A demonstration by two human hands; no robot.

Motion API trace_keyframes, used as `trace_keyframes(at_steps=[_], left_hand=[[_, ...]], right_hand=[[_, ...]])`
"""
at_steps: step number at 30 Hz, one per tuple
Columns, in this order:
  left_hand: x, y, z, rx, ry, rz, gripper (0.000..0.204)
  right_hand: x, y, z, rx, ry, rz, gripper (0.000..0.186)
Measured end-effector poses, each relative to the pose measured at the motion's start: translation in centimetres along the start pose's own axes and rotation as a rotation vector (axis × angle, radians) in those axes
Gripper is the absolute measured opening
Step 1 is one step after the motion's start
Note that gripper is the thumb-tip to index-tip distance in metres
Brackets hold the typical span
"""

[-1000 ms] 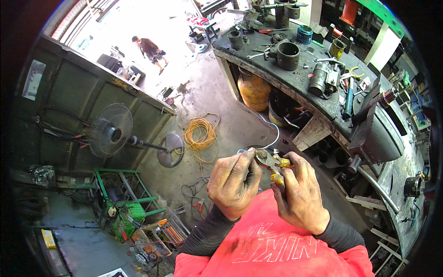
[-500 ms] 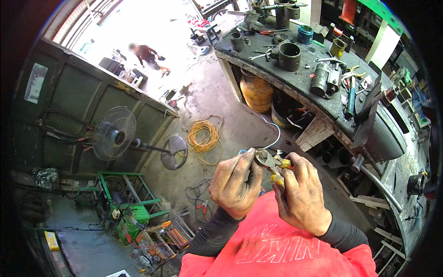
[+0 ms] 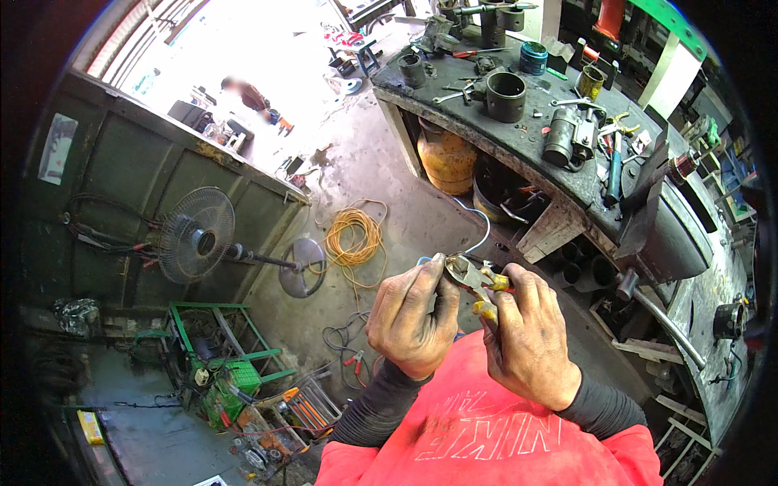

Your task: The person sits on the floor and uses a red pneumatic tool to work on a mechanical part. They then walk to a workbench, pick up pliers, and retrieve small metal parts from a glass jar on a shelf. The person uses the pliers to manipulate a small metal piece and places it into a container.

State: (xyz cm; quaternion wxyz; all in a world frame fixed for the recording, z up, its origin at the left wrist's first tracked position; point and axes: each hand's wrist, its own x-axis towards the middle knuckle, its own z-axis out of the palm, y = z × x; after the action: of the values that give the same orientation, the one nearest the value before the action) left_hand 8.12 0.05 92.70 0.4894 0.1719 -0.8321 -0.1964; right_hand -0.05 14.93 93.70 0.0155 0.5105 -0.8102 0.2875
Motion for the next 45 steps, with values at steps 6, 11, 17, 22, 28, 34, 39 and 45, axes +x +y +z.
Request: trace_keyframes(at_steps=[6, 11, 17, 22, 28, 34, 39, 45], left_hand=[[0.1, -0.1, 0.1, -0.007, -0.001, -0.009, 0.031], [0.3, -0.4, 0.3, -0.038, 0.030, -0.023, 0.031], [0.0, 0.1, 0.7, -0.027, 0.041, -0.066, 0.031], [-0.2, 0.2, 0.8, -0.018, 0.036, -0.060, 0.031], [-0.4, 0.2, 0.6, -0.023, 0.028, -0.043, 0.032], [-0.4, 0.1, 0.4, -0.043, 0.020, -0.041, 0.031], [-0.4, 0.1, 0.1, -0.039, 0.019, -0.049, 0.030], [-0.1, 0.2, -0.1, -0.030, -0.008, -0.057, 0.027]], right_hand=[[0.3, 0.0, -0.1, 0.036, -0.070, 0.064, 0.046], [0.8, -0.2, -0.8, 0.012, -0.017, 0.022, 0.053], [0.6, -0.5, -1.3, 0.030, -0.048, 0.063, 0.057], [0.2, -0.3, -1.3, -0.031, -0.073, 0.043, 0.053], [0.2, -0.3, -1.2, -0.053, -0.052, 0.013, 0.046], [0.2, -0.4, -1.1, -0.049, -0.059, 0.013, 0.044], [0.2, -0.4, -1.2, -0.044, -0.053, 0.009, 0.044], [-0.2, 0.4, -0.9, 0.038, -0.117, 0.056, 0.045]])
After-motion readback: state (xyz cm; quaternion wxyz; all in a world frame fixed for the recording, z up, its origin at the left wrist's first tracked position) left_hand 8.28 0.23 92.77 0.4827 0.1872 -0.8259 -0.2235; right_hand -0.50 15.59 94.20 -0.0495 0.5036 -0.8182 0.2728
